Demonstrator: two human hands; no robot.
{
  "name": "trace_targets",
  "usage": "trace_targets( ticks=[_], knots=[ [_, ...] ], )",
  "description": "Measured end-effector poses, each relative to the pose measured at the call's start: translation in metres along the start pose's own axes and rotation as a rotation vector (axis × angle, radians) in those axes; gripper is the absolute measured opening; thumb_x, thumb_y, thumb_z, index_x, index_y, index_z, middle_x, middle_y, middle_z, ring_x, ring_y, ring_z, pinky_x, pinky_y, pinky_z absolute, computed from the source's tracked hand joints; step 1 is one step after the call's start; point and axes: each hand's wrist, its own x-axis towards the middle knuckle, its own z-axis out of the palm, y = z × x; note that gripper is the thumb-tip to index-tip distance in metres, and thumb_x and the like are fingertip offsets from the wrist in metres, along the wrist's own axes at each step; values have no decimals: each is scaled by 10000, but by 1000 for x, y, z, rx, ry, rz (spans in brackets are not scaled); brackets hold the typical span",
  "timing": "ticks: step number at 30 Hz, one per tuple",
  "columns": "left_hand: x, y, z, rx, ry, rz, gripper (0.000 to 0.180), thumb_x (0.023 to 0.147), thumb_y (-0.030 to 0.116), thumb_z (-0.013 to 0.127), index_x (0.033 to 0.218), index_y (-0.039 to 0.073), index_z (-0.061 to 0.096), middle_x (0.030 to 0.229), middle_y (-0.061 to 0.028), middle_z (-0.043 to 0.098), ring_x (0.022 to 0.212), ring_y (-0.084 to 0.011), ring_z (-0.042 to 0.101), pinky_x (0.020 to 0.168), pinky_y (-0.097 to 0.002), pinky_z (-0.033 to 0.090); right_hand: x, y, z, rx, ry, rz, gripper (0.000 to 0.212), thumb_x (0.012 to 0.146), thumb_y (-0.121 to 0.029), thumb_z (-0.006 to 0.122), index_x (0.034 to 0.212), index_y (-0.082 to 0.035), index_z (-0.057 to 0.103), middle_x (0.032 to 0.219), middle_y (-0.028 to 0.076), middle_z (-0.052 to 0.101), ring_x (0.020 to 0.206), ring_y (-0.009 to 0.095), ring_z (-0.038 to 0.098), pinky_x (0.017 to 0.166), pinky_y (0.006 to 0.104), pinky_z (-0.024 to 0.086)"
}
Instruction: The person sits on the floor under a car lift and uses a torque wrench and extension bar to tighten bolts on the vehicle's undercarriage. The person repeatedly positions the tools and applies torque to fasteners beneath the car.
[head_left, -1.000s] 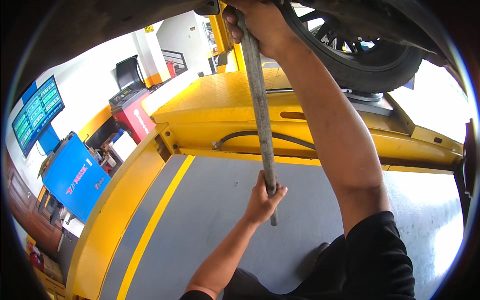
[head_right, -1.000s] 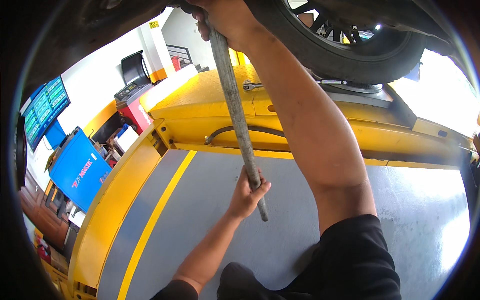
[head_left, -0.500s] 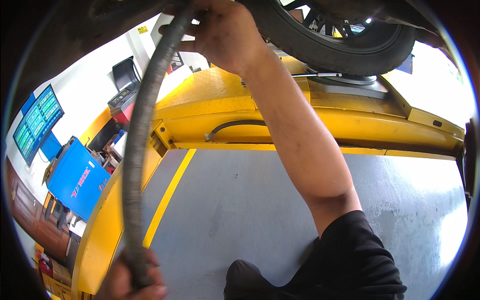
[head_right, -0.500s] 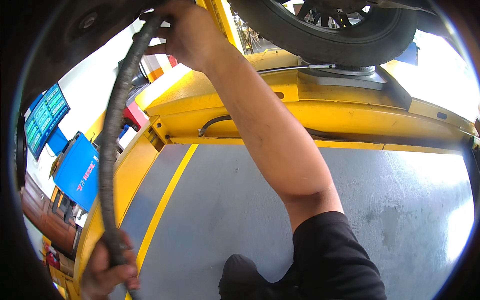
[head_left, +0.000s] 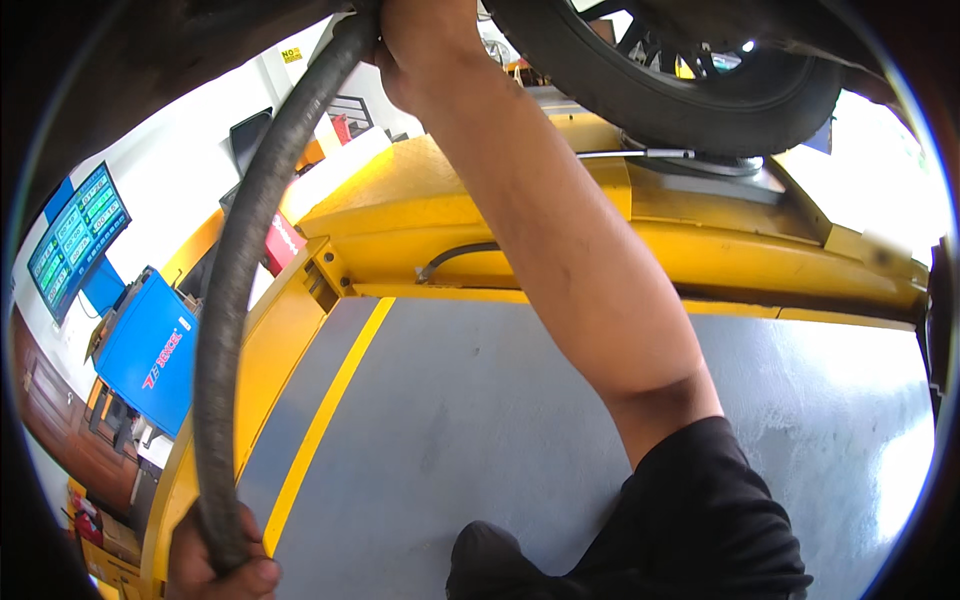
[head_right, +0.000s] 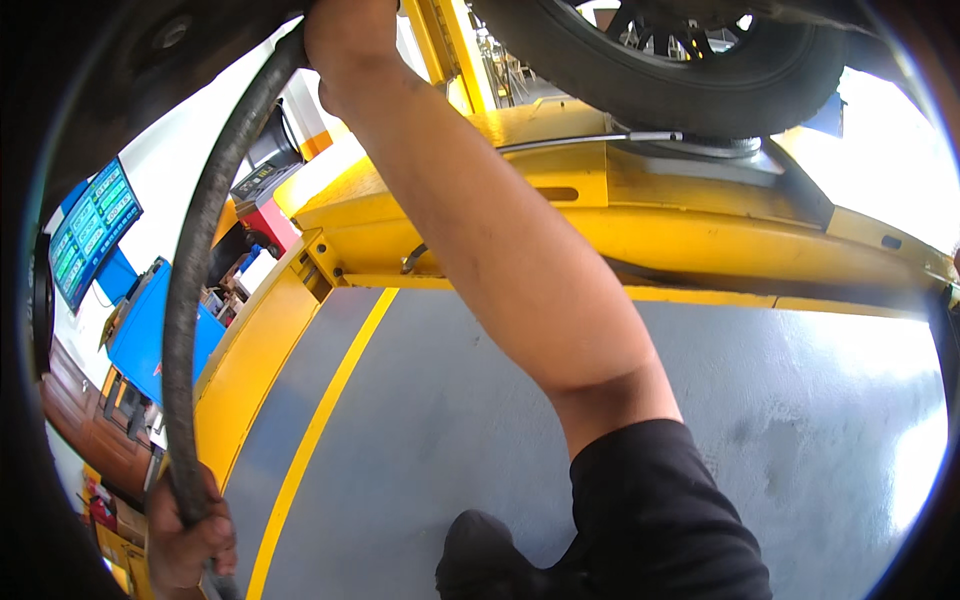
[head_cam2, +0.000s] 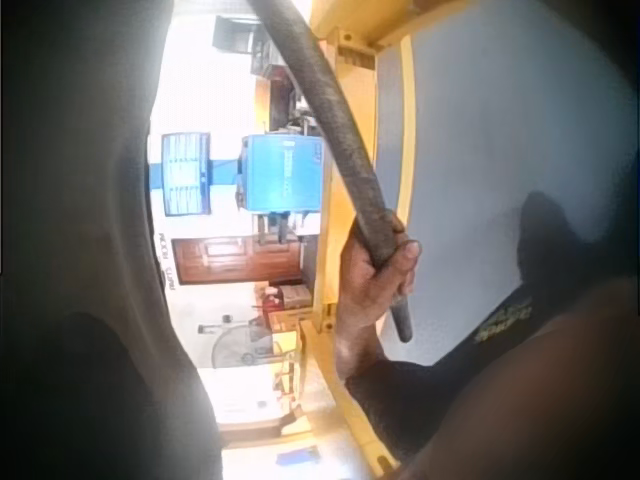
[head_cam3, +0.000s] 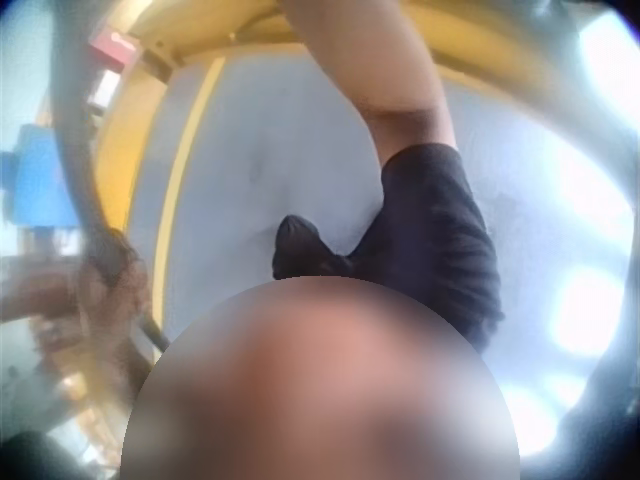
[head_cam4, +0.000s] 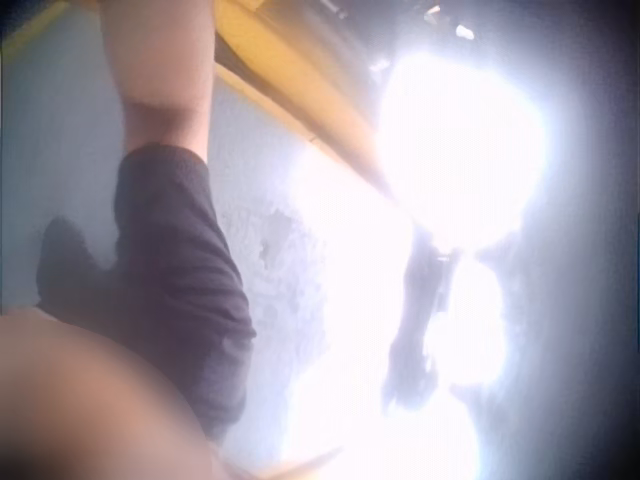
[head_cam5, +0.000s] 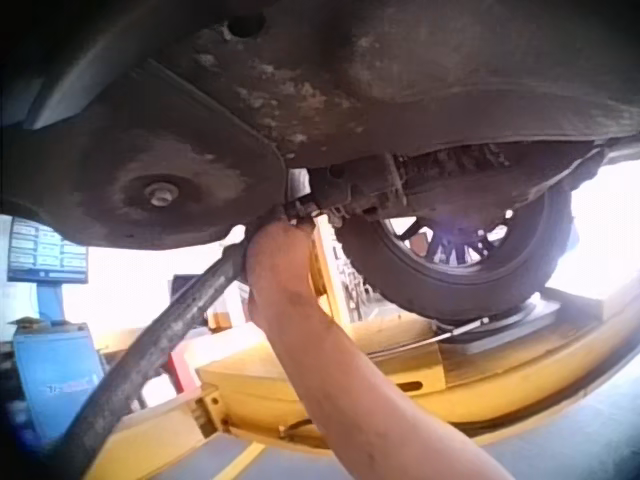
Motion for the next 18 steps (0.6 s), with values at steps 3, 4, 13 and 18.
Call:
trace_targets(
  ticks=[3, 4, 13, 18],
  knots=[
    [21, -3, 21, -12, -189, -60, 316, 978, 160, 694, 1168, 48, 468, 695, 0, 557, 493, -97, 558, 441, -253, 500, 8, 37, 0, 69, -16, -36, 62, 1050, -175, 475, 1080, -153, 525, 846, 27, 564, 747, 138, 571, 591, 363, 510],
    [26, -12, 24, -41, -214, -53, 349, 975, 174, 708, 1188, 43, 464, 699, -4, 567, 493, -106, 561, 442, -258, 505, 15, 55, -1, 87, -33, -45, 56, 1050, -169, 482, 1074, -154, 529, 830, 30, 561, 743, 139, 570, 591, 365, 506],
    [148, -197, 123, -361, -145, 142, 224, 949, 150, 726, 1036, 51, 545, 816, -35, 609, 694, -127, 635, 650, -291, 540, -76, 57, -29, -107, 44, 263, 218, 1047, -233, 569, 1202, -90, 514, 842, 82, 569, 617, 220, 599, 594, 369, 517],
    [211, -208, 222, -559, -409, 182, 232, 964, 224, 740, 977, 50, 589, 802, -31, 615, 732, -130, 637, 693, -297, 526, -133, 40, -59, -350, -72, 328, 346, 1092, -298, 510, 1345, -67, 463, 830, 69, 539, 565, 172, 548, 563, 348, 497]
  ],
)
